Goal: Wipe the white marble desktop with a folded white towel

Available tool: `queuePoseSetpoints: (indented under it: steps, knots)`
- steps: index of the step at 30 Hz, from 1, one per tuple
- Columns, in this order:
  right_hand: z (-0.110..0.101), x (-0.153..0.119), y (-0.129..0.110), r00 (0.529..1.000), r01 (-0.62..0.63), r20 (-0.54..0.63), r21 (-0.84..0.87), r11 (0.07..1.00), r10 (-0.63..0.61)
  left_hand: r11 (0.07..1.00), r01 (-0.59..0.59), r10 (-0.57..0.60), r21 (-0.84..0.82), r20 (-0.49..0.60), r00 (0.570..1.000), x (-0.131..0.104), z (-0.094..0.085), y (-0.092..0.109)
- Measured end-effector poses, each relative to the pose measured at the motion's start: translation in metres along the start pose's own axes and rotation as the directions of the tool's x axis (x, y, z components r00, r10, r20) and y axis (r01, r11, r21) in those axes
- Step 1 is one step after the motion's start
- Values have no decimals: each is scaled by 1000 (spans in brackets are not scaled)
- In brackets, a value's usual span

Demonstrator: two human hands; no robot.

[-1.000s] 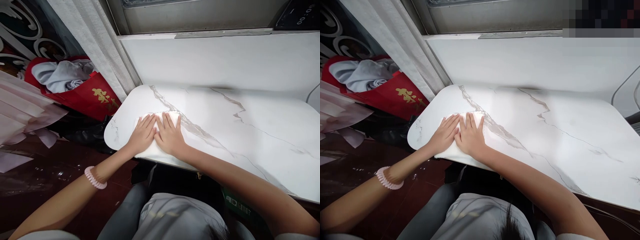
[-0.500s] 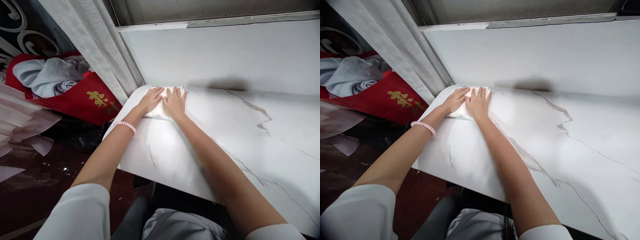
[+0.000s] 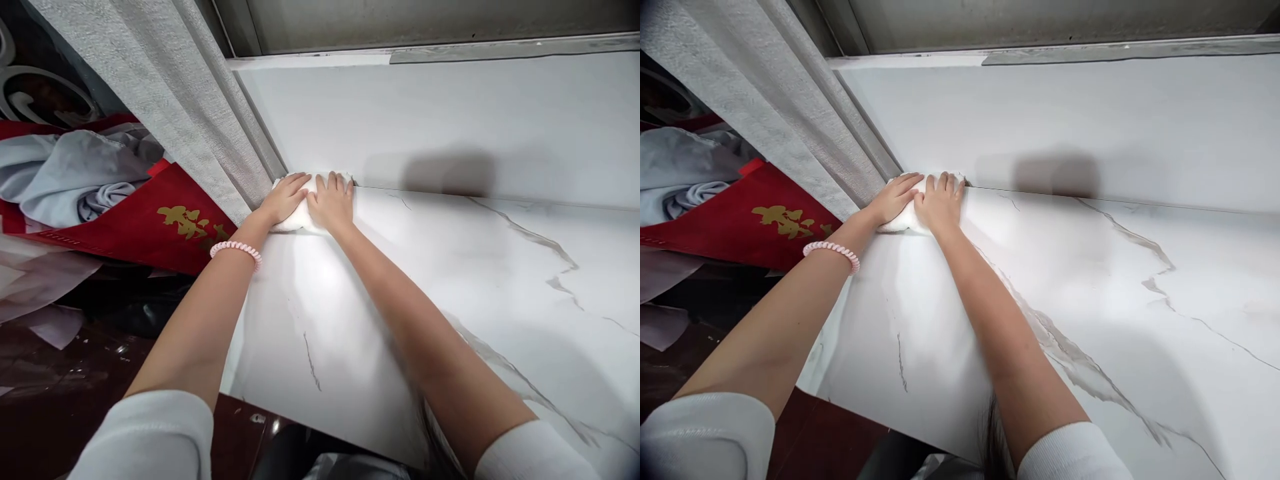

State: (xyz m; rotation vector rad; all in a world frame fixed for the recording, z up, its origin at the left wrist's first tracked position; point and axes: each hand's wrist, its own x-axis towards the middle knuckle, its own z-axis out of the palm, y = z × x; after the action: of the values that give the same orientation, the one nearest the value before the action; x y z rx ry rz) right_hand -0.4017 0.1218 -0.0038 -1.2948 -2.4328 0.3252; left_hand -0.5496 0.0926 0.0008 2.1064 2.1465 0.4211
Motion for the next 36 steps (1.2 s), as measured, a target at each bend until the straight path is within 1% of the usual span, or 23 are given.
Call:
queuePoseSetpoints:
  steps: [5, 9, 13, 19, 22, 24, 27, 29, 31, 33, 36]
  knots:
    - [-3, -19, -5, 999, 0, 33, 9, 1000, 0, 1000, 7, -7, -26, 2, 1000, -14, 2, 5]
    - [-9, -49, -15, 998, -9, 61, 9, 1000, 8, 999, -16, 16, -36, 7, 1000, -39, 1, 10]
    - [-15, -85, -26, 994, 10, 104, 55, 998, -16, 999, -18, 19, -49, 21, 1000, -80, -3, 18]
    - [-26, -141, -44, 989, 65, 126, 103, 993, -78, 998, 56, -56, -42, -2, 998, -149, -9, 39]
    - [-32, -171, -47, 986, 92, 130, 109, 990, -106, 997, 72, -72, -7, 1, 997, -180, -7, 55]
    - [-37, -192, -43, 980, 127, 143, 112, 986, -142, 996, 82, -82, 19, -6, 997, -200, -5, 70]
    - [-47, -221, -31, 962, 192, 173, 116, 975, -210, 995, 92, -90, 50, -35, 995, -229, 1, 98]
    - [-55, -237, -20, 947, 223, 207, 118, 968, -244, 993, 102, -99, 56, -58, 993, -244, 5, 118]
    - [-64, -249, -8, 933, 238, 247, 120, 964, -261, 991, 117, -113, 58, -73, 991, -253, 9, 138]
    - [-72, -256, 2, 925, 233, 281, 118, 965, -257, 991, 120, -116, 63, -75, 990, -255, 12, 154]
    - [-81, -252, 14, 920, 208, 321, 92, 974, -226, 993, 91, -87, 73, -60, 994, -244, 16, 165]
